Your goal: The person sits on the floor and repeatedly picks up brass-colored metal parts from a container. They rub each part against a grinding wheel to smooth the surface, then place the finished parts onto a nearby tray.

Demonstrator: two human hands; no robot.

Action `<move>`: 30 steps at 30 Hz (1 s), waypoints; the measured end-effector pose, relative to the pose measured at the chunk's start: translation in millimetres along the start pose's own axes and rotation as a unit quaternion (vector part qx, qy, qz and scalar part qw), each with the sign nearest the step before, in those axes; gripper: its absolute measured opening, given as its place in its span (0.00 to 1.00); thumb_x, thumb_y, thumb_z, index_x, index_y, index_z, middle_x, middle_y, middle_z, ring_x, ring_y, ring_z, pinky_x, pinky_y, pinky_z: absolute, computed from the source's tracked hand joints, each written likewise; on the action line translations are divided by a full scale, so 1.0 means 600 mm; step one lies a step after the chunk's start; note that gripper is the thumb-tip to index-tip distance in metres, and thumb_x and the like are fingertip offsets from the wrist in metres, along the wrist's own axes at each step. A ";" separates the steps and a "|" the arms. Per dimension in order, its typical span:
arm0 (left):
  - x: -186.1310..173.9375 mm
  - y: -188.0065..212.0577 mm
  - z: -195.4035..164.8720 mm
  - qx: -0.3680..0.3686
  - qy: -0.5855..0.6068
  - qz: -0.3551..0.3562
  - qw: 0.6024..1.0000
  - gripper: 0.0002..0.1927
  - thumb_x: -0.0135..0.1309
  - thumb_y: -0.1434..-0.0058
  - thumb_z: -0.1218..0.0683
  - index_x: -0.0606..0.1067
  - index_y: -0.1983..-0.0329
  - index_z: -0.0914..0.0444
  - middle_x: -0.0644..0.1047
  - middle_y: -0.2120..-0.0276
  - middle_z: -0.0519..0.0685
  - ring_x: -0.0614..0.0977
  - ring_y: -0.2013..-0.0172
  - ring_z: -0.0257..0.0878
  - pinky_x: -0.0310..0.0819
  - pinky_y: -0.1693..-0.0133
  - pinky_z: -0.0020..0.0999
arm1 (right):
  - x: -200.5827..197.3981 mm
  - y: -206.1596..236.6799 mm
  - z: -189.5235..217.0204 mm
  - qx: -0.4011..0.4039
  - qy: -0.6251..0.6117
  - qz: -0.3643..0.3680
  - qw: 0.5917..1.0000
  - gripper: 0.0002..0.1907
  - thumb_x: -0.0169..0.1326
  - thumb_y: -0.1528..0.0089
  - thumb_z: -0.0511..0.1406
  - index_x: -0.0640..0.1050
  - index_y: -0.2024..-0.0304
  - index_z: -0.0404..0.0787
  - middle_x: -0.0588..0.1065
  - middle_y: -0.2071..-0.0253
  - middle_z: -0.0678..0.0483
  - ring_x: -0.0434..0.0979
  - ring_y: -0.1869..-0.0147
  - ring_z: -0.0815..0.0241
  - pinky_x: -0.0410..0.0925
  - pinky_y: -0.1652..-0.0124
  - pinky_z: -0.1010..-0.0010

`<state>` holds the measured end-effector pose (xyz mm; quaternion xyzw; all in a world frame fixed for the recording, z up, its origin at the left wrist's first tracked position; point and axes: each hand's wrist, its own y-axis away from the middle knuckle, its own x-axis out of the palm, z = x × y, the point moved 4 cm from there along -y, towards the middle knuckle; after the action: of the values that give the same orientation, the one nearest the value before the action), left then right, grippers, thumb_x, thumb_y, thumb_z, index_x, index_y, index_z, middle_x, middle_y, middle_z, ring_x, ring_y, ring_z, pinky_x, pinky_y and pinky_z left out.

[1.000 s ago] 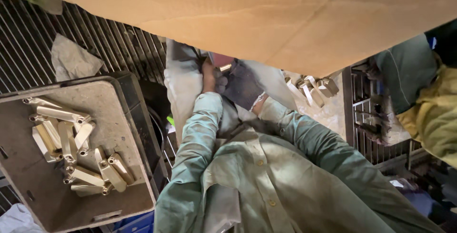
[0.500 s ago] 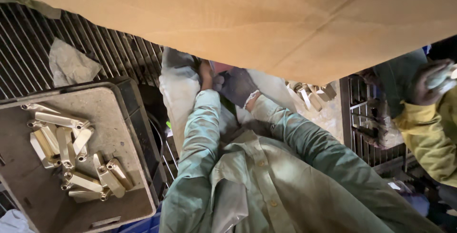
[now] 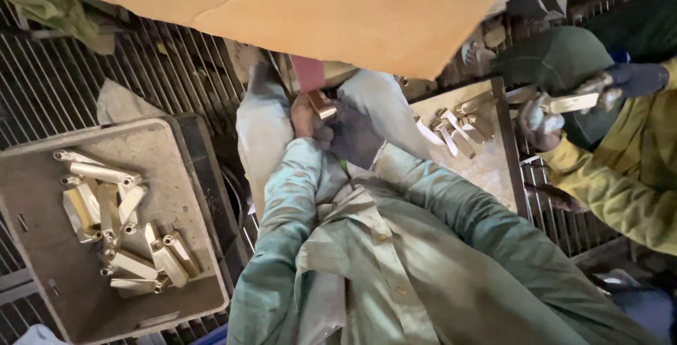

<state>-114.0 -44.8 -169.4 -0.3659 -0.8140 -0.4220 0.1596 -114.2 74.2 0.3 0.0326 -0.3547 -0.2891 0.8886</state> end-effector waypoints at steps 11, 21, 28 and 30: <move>-0.025 0.201 -0.103 0.074 -0.055 0.074 0.993 0.19 0.38 0.24 0.46 0.73 0.43 0.62 0.77 0.58 0.55 0.80 0.57 0.46 0.76 0.52 0.43 | 0.015 0.102 -0.010 0.070 -0.009 -0.065 0.995 0.17 0.52 0.33 0.44 0.78 0.48 0.41 0.77 0.58 0.56 0.74 0.56 0.62 0.68 0.56 0.66; -0.012 0.221 -0.139 0.111 -0.074 0.085 0.987 0.21 0.39 0.22 0.42 0.71 0.42 0.62 0.77 0.58 0.54 0.78 0.55 0.45 0.76 0.50 0.45 | 0.021 0.091 -0.009 0.132 -0.001 -0.078 0.988 0.20 0.46 0.30 0.49 0.78 0.56 0.40 0.74 0.71 0.57 0.72 0.75 0.67 0.66 0.75 0.72; 0.009 0.240 -0.154 0.125 -0.133 0.043 0.982 0.22 0.37 0.21 0.43 0.71 0.42 0.64 0.76 0.58 0.54 0.77 0.56 0.45 0.74 0.51 0.43 | 0.052 0.103 0.030 0.121 -0.041 -0.035 0.991 0.21 0.44 0.30 0.50 0.76 0.50 0.43 0.74 0.69 0.58 0.73 0.74 0.68 0.67 0.74 0.74; 0.014 0.241 -0.154 0.136 -0.140 0.044 0.980 0.23 0.36 0.21 0.43 0.71 0.42 0.65 0.76 0.59 0.54 0.78 0.56 0.45 0.75 0.50 0.43 | 0.048 0.102 0.027 0.132 -0.061 -0.033 0.989 0.22 0.45 0.29 0.51 0.75 0.49 0.42 0.74 0.69 0.58 0.73 0.74 0.67 0.68 0.73 0.73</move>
<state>-18.7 -60.6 -27.6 -0.4317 -0.8613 -0.2441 0.1106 -78.2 112.0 46.0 0.1435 -0.4415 -0.2707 0.8433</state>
